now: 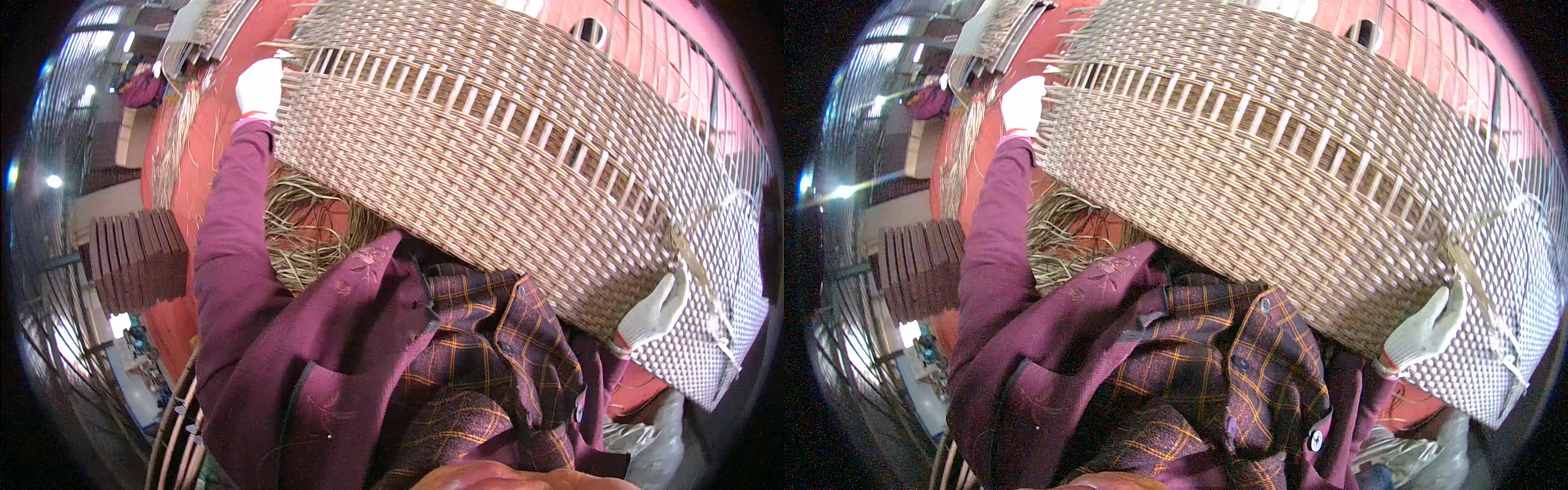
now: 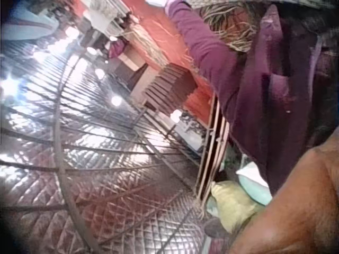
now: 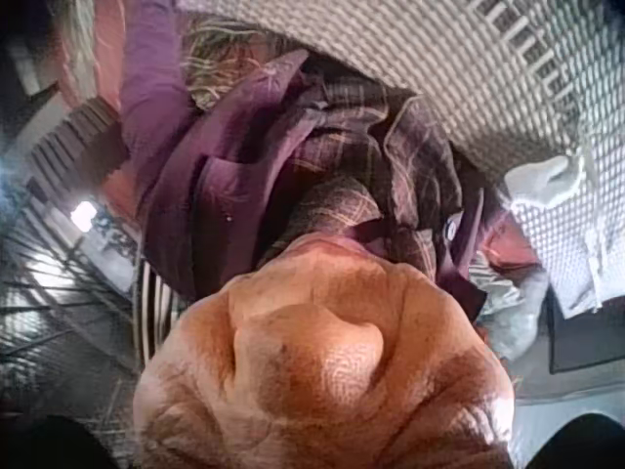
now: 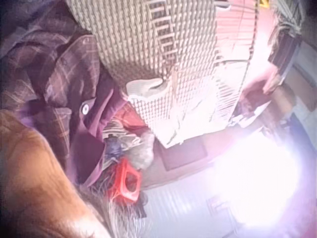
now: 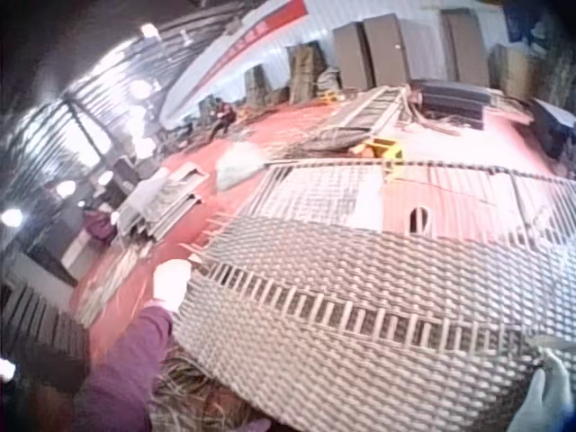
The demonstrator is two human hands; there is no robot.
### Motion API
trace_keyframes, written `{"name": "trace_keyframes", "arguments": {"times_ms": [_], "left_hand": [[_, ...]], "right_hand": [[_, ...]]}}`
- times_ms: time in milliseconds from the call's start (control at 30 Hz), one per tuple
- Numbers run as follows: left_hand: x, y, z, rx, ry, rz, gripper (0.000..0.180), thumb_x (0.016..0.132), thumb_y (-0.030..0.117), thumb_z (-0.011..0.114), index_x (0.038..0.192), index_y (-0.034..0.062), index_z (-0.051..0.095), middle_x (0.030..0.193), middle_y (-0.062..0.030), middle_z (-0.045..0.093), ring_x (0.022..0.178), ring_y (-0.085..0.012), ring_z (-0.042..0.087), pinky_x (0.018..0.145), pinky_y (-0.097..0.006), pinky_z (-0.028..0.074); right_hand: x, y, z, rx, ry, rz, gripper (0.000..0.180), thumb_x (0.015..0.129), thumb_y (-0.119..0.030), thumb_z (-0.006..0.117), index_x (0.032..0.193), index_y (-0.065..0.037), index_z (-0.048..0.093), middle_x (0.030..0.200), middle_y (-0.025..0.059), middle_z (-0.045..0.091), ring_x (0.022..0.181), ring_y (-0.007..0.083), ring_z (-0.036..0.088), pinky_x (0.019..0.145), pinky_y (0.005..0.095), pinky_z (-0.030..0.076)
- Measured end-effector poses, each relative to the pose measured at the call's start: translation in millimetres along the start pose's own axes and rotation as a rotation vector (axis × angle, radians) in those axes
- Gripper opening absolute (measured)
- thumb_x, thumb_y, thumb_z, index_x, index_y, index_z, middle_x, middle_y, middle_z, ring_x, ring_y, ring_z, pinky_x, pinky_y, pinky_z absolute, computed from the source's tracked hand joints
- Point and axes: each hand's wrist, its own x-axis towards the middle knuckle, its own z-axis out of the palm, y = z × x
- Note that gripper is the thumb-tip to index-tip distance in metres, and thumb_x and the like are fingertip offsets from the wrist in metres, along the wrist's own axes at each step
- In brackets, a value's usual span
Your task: The person weaves a large flat basket using thin reeds, interlacing them by hand. They adjust their jacket and gloves, then continue weaving the reeds into the basket frame.
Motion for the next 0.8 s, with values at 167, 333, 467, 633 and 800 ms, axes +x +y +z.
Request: {"name": "trace_keyframes", "arguments": {"times_ms": [167, 333, 467, 633, 800], "left_hand": [[-17.5, -58.1, 34.7, -0.21, -0.106, -0.092, 0.025, 0.094, 0.02, 0.064, 0.111, 0.0092, 0.079, 0.107, -0.015, 0.078, 0.099, -0.0356, 0.075, 0.088, -0.046, 0.059], [3.9, -42.7, 53.1, -0.381, -0.384, 0.01, 0.036, 0.098, 0.018, 0.062, 0.13, 0.0058, 0.076, 0.126, -0.0156, 0.077, 0.118, -0.0323, 0.072, 0.106, -0.039, 0.054], [26.8, -33.3, 40.8, -0.073, -0.527, 0.323, 0.031, 0.096, 0.018, 0.061, 0.12, 0.0082, 0.078, 0.115, -0.018, 0.078, 0.108, -0.0357, 0.074, 0.097, -0.044, 0.057], [44.4, -8.2, 20.9, 0.278, -0.606, 0.279, 0.023, 0.097, 0.016, 0.056, 0.103, 0.0066, 0.077, 0.102, -0.0205, 0.077, 0.094, -0.0396, 0.076, 0.083, -0.05, 0.06], [1.4, -49.1, 53.7, 0.172, -0.42, 0.195, 0.038, 0.106, 0.023, 0.044, 0.112, 0.0067, 0.077, 0.107, -0.0232, 0.075, 0.103, -0.0412, 0.072, 0.094, -0.051, 0.057]], "right_hand": [[-0.4, 0.1, 2.3, -0.509, -0.129, -0.374, 0.044, 0.105, -0.013, 0.067, 0.143, 0.007, 0.059, 0.139, 0.0251, 0.066, 0.124, 0.0356, 0.065, 0.112, 0.041, 0.047], [2.0, 6.4, 1.3, -0.602, -0.162, -0.302, 0.046, 0.108, -0.02, 0.063, 0.148, 0.002, 0.058, 0.144, 0.025, 0.064, 0.129, 0.0378, 0.064, 0.113, 0.0433, 0.047], [2.2, 13.8, -0.8, -0.602, -0.175, -0.326, 0.046, 0.109, -0.021, 0.062, 0.148, 0.002, 0.058, 0.145, 0.0252, 0.063, 0.128, 0.0384, 0.064, 0.112, 0.044, 0.047], [0.8, 2.4, 3.6, -0.542, -0.183, -0.175, 0.045, 0.105, -0.019, 0.066, 0.143, 0.004, 0.061, 0.14, 0.025, 0.066, 0.123, 0.0387, 0.065, 0.111, 0.0441, 0.047], [-6.1, -11.2, 3.3, -0.604, -0.286, -0.169, 0.034, 0.106, -0.021, 0.063, 0.134, -0.002, 0.069, 0.125, 0.023, 0.071, 0.113, 0.0389, 0.066, 0.102, 0.0428, 0.049]]}}
